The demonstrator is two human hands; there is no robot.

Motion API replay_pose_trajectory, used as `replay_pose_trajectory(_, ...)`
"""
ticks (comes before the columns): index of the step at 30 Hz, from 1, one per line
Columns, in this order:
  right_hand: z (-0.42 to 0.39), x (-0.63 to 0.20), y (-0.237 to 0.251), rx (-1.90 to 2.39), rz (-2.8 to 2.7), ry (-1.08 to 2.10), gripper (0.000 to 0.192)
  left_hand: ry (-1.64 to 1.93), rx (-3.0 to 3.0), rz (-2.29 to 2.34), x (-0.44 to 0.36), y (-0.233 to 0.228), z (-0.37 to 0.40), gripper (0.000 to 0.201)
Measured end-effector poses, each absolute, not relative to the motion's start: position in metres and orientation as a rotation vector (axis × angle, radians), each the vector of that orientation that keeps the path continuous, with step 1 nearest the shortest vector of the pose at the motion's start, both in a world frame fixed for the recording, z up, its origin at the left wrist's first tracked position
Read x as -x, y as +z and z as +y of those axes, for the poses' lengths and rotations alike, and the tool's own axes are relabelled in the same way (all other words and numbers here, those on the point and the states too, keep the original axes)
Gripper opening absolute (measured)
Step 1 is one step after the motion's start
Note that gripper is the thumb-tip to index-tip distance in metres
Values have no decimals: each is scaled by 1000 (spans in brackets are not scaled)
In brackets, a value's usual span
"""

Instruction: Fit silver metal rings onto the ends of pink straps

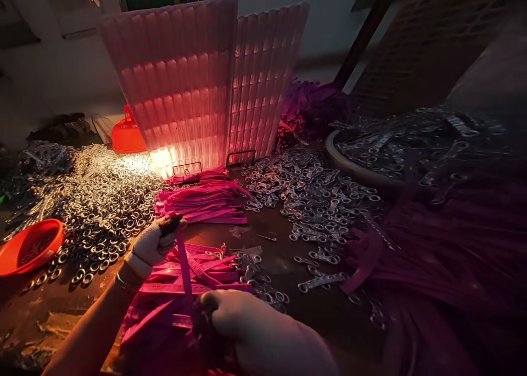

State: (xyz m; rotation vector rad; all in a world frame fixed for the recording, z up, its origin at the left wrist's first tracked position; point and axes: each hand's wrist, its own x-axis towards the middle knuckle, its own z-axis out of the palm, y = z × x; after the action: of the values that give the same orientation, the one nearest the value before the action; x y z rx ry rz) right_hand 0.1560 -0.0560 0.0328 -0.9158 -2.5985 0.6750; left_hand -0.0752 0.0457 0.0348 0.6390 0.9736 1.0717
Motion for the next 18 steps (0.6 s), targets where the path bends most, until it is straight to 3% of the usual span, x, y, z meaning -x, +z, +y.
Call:
replay_pose_trajectory(6,-12,-167,51,1191,-2099,552,25,897,-1098,1018,41,47,10,29)
replay_pose_trajectory(11,-15,-158,48,1456,-2285,175,22,758,-1359,1114,26,55,-4,37)
replay_pose_trajectory(18,-30,-159,39,1418,-2324,-191,19,579,-1372,1000,22,51,-5,38)
